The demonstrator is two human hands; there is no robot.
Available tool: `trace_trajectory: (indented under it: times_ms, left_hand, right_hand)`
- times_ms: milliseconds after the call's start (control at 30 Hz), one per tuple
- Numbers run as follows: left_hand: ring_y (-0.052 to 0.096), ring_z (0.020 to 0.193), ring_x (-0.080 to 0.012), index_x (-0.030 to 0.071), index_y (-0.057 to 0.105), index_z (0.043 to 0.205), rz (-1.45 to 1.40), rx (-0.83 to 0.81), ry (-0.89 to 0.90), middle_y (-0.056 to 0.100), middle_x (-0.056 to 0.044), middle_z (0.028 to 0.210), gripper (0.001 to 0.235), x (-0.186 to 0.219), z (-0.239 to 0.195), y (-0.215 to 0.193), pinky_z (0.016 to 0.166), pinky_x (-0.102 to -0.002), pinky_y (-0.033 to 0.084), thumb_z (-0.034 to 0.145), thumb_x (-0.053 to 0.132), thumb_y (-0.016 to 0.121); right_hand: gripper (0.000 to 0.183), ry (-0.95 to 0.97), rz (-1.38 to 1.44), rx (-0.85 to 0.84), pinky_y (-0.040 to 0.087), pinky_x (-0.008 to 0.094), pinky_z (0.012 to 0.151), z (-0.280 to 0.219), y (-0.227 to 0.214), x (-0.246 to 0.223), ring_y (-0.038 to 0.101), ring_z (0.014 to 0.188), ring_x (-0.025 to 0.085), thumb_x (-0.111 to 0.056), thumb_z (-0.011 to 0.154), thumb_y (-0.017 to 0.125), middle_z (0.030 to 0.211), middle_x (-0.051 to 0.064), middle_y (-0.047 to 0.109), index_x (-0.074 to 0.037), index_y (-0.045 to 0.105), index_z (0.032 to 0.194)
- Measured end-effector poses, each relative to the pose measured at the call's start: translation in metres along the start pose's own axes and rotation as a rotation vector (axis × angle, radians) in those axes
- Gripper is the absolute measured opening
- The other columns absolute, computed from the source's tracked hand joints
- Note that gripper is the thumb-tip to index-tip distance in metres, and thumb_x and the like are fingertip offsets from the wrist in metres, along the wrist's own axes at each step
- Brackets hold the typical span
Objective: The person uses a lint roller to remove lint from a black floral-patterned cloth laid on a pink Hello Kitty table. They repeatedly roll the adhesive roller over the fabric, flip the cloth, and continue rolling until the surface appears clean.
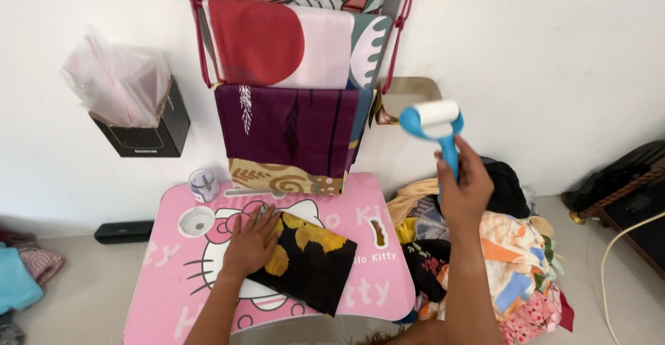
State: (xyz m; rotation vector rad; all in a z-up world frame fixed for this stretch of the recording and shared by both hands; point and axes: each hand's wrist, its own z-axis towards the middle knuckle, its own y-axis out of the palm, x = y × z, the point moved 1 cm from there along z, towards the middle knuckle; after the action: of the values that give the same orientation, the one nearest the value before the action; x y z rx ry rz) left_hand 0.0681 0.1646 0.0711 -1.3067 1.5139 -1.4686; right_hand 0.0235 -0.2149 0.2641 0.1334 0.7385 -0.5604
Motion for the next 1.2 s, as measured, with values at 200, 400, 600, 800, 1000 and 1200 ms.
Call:
trace_trajectory:
  times_ms: [200, 400, 600, 800, 1000, 1200]
  left_hand:
    - [0.008, 0.159, -0.0215, 0.028, 0.023, 0.162, -0.113, 0.125, 0.068, 0.016, 0.010, 0.171, 0.062, -0.007, 0.007, 0.015, 0.126, -0.057, 0.004, 0.104, 0.050, 0.025]
    - [0.007, 0.159, -0.0218, 0.027, 0.021, 0.162, -0.113, 0.092, 0.062, 0.015, 0.009, 0.171, 0.063, -0.006, 0.006, 0.011, 0.126, -0.058, 0.003, 0.104, 0.051, 0.024]
    - [0.016, 0.159, -0.0215, 0.035, 0.029, 0.162, -0.018, 0.052, -0.007, 0.020, 0.013, 0.172, 0.059, -0.010, 0.013, 0.021, 0.129, -0.057, 0.012, 0.104, 0.049, 0.034]
    - [0.018, 0.159, -0.0304, 0.030, 0.034, 0.162, -0.101, 0.210, -0.009, 0.020, 0.000, 0.173, 0.059, -0.013, -0.004, 0.031, 0.126, -0.063, 0.016, 0.105, 0.047, 0.036]
    - [0.018, 0.157, -0.0374, 0.013, 0.044, 0.157, -0.468, 0.476, 0.007, 0.022, -0.014, 0.171, 0.049, -0.010, -0.059, -0.010, 0.126, -0.062, 0.014, 0.113, 0.033, 0.040]
    - [0.007, 0.161, -0.0281, 0.019, 0.036, 0.160, -0.053, 0.172, 0.218, 0.016, -0.005, 0.174, 0.090, -0.022, -0.101, 0.020, 0.130, -0.052, 0.005, 0.093, 0.079, 0.041]
  right_hand:
    - [0.041, 0.099, -0.164, 0.016, 0.055, 0.030, 0.094, 0.043, 0.027, 0.022, 0.069, 0.107, 0.017, -0.005, 0.098, 0.065, 0.122, 0.011, 0.071, -0.004, 0.061, 0.138]
    - [0.039, 0.188, -0.314, -0.104, 0.056, 0.039, 0.087, 0.041, 0.031, 0.036, 0.069, 0.104, 0.023, -0.016, 0.099, 0.064, 0.119, 0.011, 0.072, -0.009, 0.062, 0.137]
    - [0.041, 0.101, -0.367, -0.140, 0.055, 0.045, 0.068, 0.041, 0.021, 0.038, 0.070, 0.082, 0.034, -0.009, 0.093, 0.079, 0.106, 0.023, 0.072, -0.003, 0.068, 0.132]
    - [0.035, -0.487, -0.463, -0.003, 0.050, 0.045, 0.096, -0.062, 0.009, -0.030, 0.062, 0.111, 0.043, -0.007, 0.102, 0.074, 0.123, 0.024, 0.063, 0.011, 0.065, 0.131]
    - [0.068, -0.192, -0.139, -0.491, 0.049, 0.048, 0.103, -0.228, 0.044, -0.013, 0.067, 0.116, 0.039, -0.016, 0.072, 0.091, 0.125, 0.017, 0.071, -0.005, 0.067, 0.135]
    - [0.087, -0.305, -0.531, -0.898, 0.004, 0.051, 0.127, -0.275, 0.063, 0.008, 0.020, 0.156, 0.029, -0.016, 0.089, 0.071, 0.168, 0.012, 0.029, -0.008, 0.027, 0.164]
